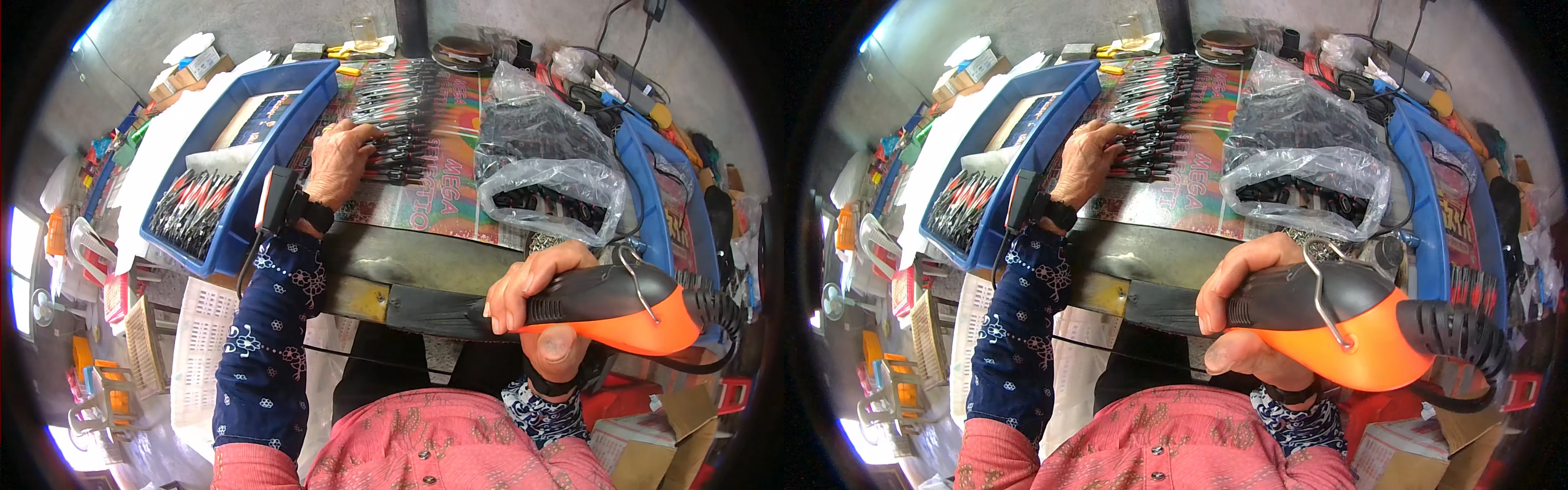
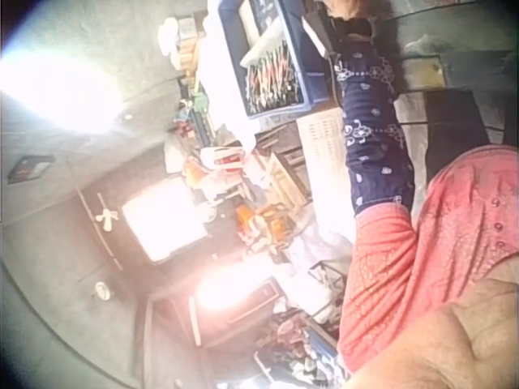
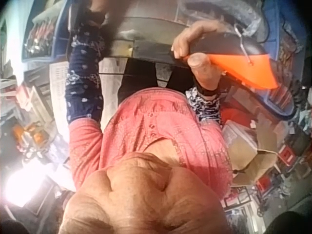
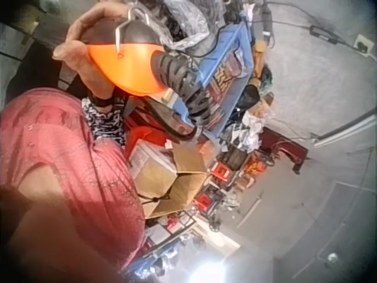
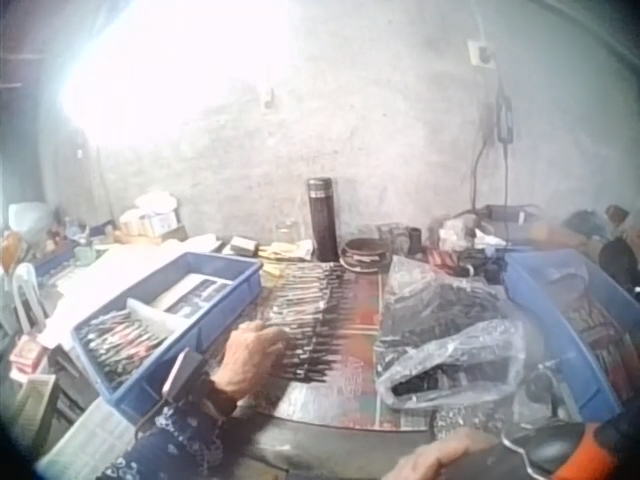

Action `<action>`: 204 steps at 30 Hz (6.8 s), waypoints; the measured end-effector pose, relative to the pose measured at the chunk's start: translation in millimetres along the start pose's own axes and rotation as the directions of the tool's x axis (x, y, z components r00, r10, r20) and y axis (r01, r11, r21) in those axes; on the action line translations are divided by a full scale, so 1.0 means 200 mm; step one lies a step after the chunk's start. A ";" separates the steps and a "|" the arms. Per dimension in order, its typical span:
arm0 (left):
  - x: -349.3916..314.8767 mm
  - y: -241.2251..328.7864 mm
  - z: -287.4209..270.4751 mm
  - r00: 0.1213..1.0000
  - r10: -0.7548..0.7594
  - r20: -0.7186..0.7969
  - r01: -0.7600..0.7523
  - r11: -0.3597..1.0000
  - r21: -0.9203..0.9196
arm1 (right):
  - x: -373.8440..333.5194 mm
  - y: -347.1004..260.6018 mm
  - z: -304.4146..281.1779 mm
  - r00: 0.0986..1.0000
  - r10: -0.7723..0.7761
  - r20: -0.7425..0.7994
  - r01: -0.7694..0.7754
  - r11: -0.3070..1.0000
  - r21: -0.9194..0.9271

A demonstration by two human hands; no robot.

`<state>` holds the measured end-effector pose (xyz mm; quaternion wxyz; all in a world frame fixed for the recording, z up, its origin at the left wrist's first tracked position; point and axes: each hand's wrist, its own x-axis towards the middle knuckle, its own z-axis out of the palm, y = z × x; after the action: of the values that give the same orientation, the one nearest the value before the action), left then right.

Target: The person repeatedly picks up small black components with red wires from a table, holds them with one hand, and applies a soldering iron with the other hand to the component tip. Finished items are placed into a white basket below the table. The process is repeated for multiple units throughout the clip.

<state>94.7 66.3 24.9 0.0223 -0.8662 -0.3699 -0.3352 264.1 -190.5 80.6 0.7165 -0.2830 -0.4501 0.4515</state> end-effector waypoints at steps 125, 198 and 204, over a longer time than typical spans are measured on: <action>-0.92 0.90 -0.36 0.457 -0.438 0.774 0.625 -0.461 -0.630 | 0.04 0.11 0.21 0.868 -0.087 0.489 0.141 0.987 -0.075; -0.52 0.16 -0.31 0.968 -0.214 -0.130 0.245 0.916 0.317 | -0.04 -0.01 0.08 0.985 -0.054 0.165 0.060 0.998 -0.034; -0.28 0.22 -0.18 0.990 -0.038 -0.134 0.055 0.990 0.129 | -0.02 -0.01 0.06 0.989 -0.052 0.137 0.055 0.998 -0.018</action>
<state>75.4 -9.8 28.0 0.0959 -0.8301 -0.4092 -0.3665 253.2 -194.1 85.2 0.6929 -0.2470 -0.5105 0.4454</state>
